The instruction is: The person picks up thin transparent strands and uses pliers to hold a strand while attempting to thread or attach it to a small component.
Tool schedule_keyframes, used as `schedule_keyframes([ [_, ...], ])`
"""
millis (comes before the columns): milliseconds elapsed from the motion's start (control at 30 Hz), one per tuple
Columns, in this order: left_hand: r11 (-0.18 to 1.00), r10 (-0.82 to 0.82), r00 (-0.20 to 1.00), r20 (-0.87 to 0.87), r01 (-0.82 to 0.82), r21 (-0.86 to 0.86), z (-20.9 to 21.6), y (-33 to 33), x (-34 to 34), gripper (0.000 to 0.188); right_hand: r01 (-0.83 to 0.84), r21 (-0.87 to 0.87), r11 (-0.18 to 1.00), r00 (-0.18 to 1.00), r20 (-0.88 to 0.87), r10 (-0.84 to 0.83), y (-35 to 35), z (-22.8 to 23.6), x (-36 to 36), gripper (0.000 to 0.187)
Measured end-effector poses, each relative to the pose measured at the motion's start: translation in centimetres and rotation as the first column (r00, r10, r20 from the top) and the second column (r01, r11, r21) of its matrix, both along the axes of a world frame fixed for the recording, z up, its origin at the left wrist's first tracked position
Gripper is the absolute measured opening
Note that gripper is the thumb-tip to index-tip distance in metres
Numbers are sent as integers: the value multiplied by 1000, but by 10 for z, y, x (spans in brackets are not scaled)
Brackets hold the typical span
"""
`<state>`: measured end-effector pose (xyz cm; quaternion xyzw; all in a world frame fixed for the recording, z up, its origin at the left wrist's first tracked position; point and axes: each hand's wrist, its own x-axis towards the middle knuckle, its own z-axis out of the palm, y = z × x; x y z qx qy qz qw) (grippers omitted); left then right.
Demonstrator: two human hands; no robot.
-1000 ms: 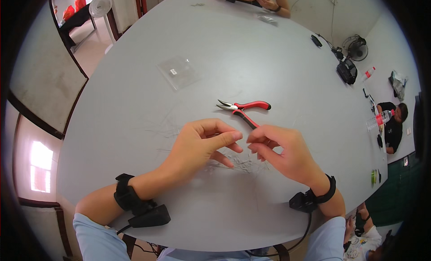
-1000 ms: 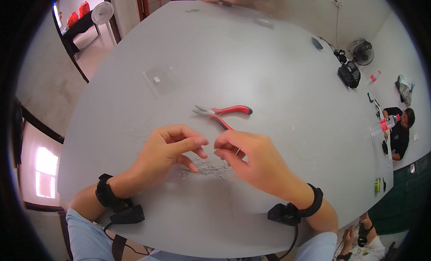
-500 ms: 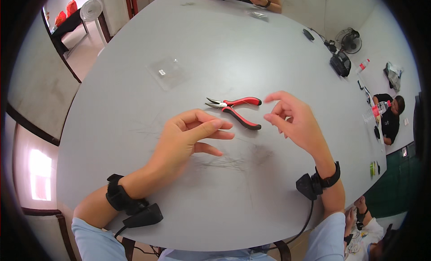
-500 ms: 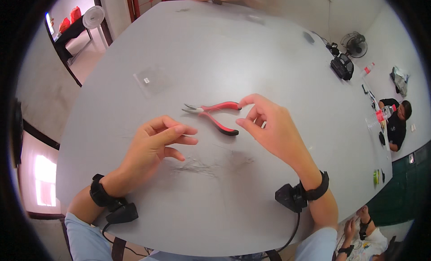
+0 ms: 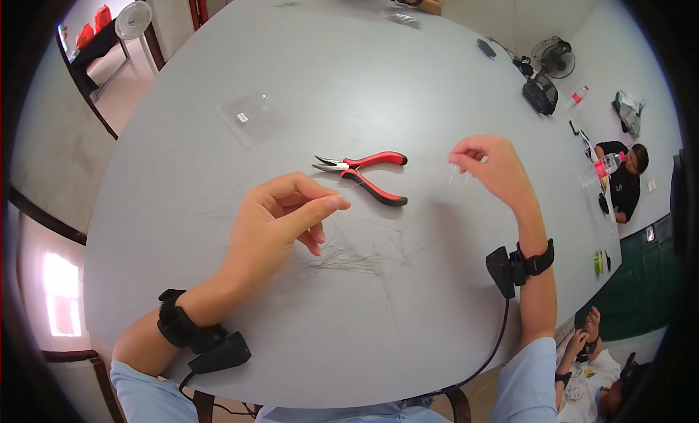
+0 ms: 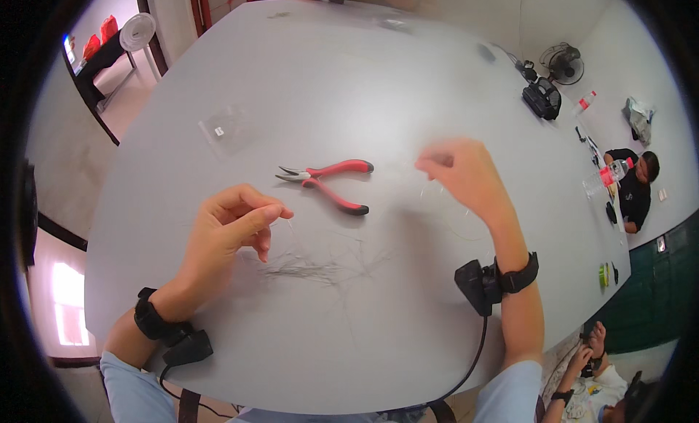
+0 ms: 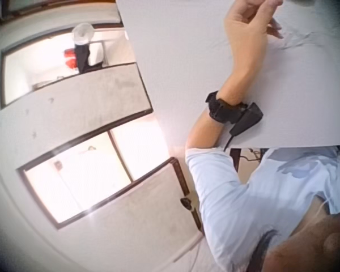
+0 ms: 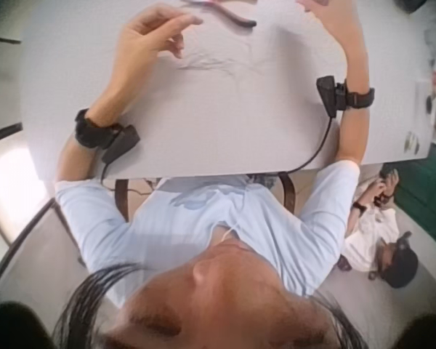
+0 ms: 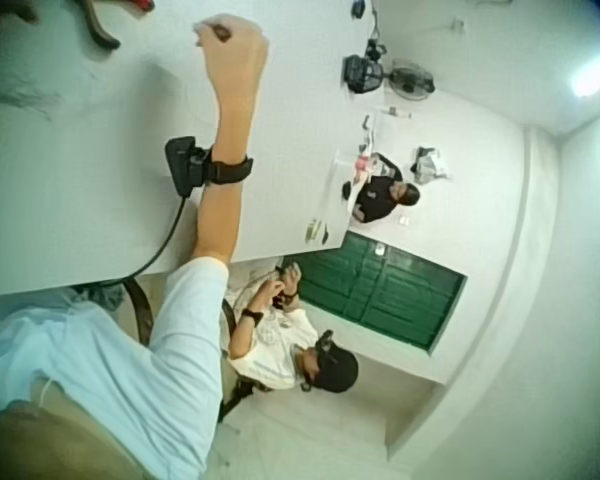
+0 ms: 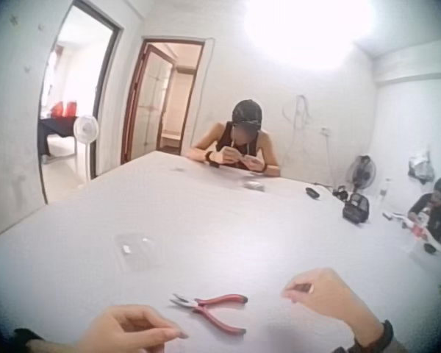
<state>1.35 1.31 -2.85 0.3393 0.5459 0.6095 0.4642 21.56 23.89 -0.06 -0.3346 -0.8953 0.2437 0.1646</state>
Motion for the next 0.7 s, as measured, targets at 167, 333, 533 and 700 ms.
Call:
schedule_keyframes([
  [167, 1000, 2, 1000, -10, -2, -8, 0, 1, 0, 15, 76, 20, 997, 997, -12, -76, 26, 15, 23, 15],
  [333, 1000, 13, 1000, -19, -13, -13, 0, 1, 2, 15, 130, -3, 992, 991, -44, -130, 34, 29, 34, 11],
  [533, 1000, 26, 1000, -8, -26, -2, -1, 1, 2, 15, 260, 90, 961, 949, -209, -237, 36, 33, 37, 13],
  [700, 999, 35, 999, -13, -35, 9, -2, 1, 1, 16, 326, 102, 940, 922, -256, -292, 23, 38, 29, 13],
])
